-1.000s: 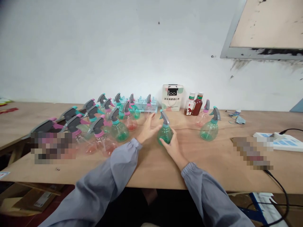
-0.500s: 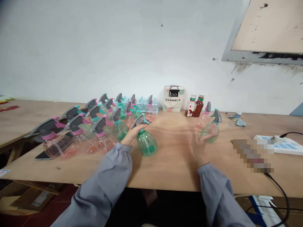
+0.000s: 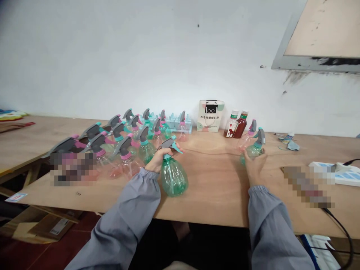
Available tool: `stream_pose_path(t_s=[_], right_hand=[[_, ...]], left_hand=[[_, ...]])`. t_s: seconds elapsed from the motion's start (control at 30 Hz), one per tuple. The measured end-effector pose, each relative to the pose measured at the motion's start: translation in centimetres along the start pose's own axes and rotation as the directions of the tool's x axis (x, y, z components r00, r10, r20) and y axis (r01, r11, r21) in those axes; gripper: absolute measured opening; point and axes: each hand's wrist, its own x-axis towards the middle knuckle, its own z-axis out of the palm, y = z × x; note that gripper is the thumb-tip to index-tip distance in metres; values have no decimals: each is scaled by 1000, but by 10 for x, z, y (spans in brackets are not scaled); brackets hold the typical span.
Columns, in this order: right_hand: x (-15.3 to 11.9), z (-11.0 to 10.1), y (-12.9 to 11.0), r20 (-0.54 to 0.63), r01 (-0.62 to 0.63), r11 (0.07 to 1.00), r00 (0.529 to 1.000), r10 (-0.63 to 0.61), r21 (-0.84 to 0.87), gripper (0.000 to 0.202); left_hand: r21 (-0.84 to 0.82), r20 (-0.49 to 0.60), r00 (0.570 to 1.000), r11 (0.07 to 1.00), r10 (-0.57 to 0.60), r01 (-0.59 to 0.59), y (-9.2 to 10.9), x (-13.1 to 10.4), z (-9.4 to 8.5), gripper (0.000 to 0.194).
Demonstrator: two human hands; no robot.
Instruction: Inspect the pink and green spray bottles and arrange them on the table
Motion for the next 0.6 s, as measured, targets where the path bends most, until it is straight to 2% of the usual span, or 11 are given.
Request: stream_pose_path(t_s=[0.1, 0.3, 0.37, 0.5, 0.6], right_hand=[[-17, 6, -14, 6, -16, 999, 1000, 15, 48, 95], [-76, 33, -64, 213, 22, 968, 974, -77, 250, 93], [-91, 43, -80, 287, -9, 952, 954, -83, 306, 91], [-107, 52, -97, 384, -30, 928, 915, -124, 371, 90], [-108, 53, -97, 394, -11, 921, 906, -156, 389, 89]], left_hand=[[-10, 31, 999, 1000, -13, 13, -1, 0, 1, 23], [-44, -86, 996, 999, -15, 11, -7, 4, -3, 12], [-51, -54, 998, 999, -22, 19, -6, 3, -3, 17], [-10, 124, 991, 999, -46, 47, -6, -2, 2, 24], [30, 125, 991, 999, -41, 38, -9, -1, 3, 21]])
